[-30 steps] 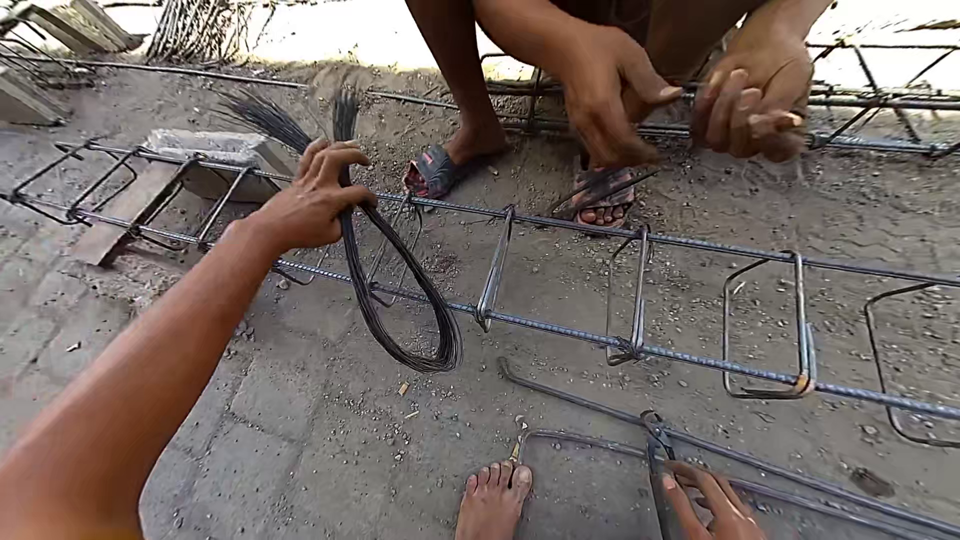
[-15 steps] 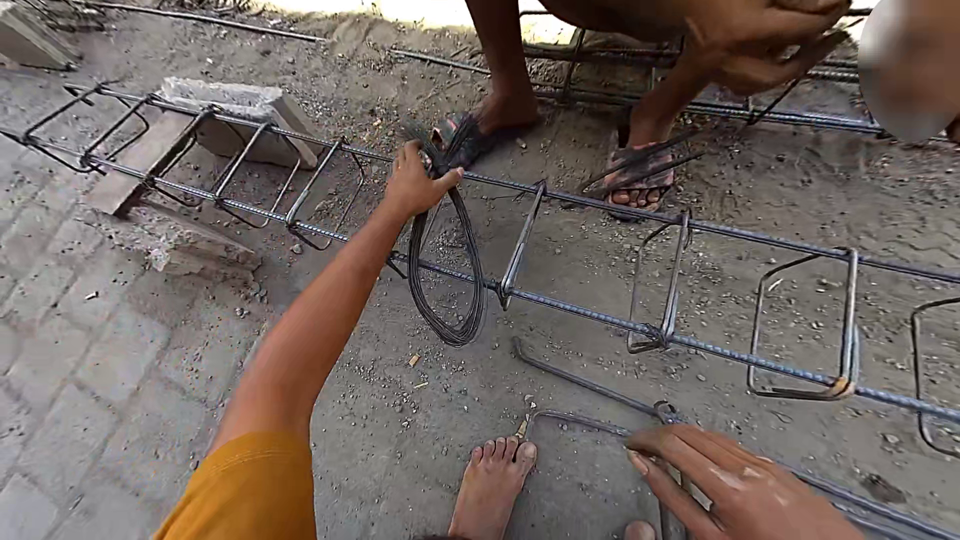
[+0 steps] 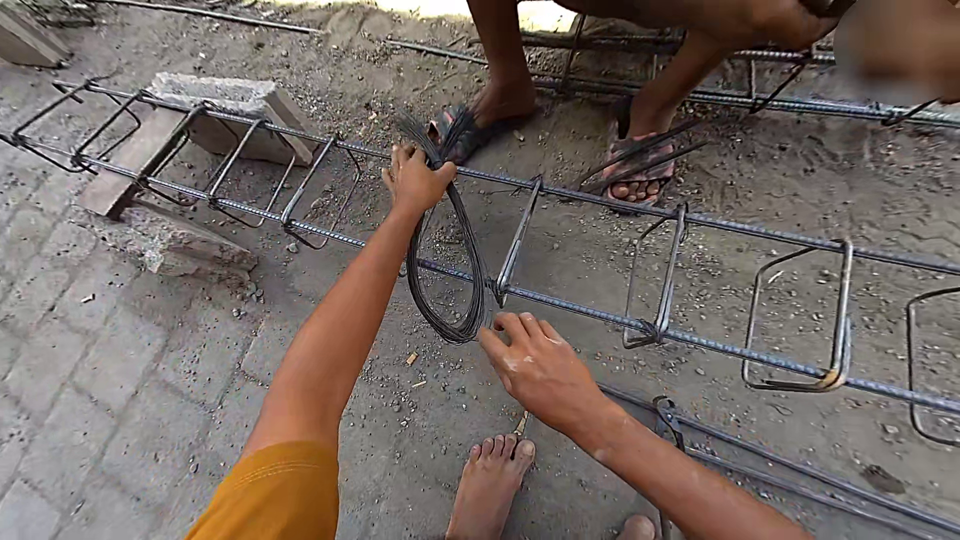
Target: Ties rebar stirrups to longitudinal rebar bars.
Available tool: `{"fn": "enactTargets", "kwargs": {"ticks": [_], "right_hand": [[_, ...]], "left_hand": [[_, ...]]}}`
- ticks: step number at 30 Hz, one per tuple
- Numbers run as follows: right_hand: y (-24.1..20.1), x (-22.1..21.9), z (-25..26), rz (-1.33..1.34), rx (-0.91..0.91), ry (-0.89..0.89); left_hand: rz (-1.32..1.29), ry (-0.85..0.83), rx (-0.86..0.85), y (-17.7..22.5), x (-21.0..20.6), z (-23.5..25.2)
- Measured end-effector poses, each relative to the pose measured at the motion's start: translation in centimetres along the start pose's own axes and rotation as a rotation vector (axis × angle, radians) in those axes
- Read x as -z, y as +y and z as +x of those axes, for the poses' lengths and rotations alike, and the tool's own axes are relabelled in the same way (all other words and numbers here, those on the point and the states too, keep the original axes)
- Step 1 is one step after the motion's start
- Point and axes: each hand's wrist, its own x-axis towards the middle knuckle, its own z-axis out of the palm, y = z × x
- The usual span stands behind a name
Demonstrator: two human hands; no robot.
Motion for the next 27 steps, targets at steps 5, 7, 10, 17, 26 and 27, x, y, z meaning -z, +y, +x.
{"fn": "enactTargets", "kwargs": {"ticks": [5, 7, 10, 17, 26, 27], "right_hand": [[0.3, -0.3, 0.6, 0.048, 0.048, -0.041], [0.6, 0.0, 1.0, 0.094, 0.071, -0.083], [1.2, 0.8, 1.3, 0.181, 0.115, -0.193], [-0.1, 2.5, -2.7, 0.323, -0.19, -0.158], [-0.5, 4.4, -10.9, 0.433, -0.405, 0.008], [-0.3, 4.7, -12.4, 0.462, -0.361, 0.008]], "left_hand": [[0.011, 0.01, 0.008, 0.0, 0.1, 0.0], [0.03, 0.01, -0.004, -0.1, 0.3, 0.1], [0.027, 0.024, -0.025, -0.1, 0.1, 0.2], [-0.004, 0.008, -0.012, -0.3, 0.3, 0.7], [-0.104, 0.035, -0.005, -0.6, 0.1, 1.5], [-0.115, 0.037, 0.0, -0.6, 0.1, 1.5]]}}
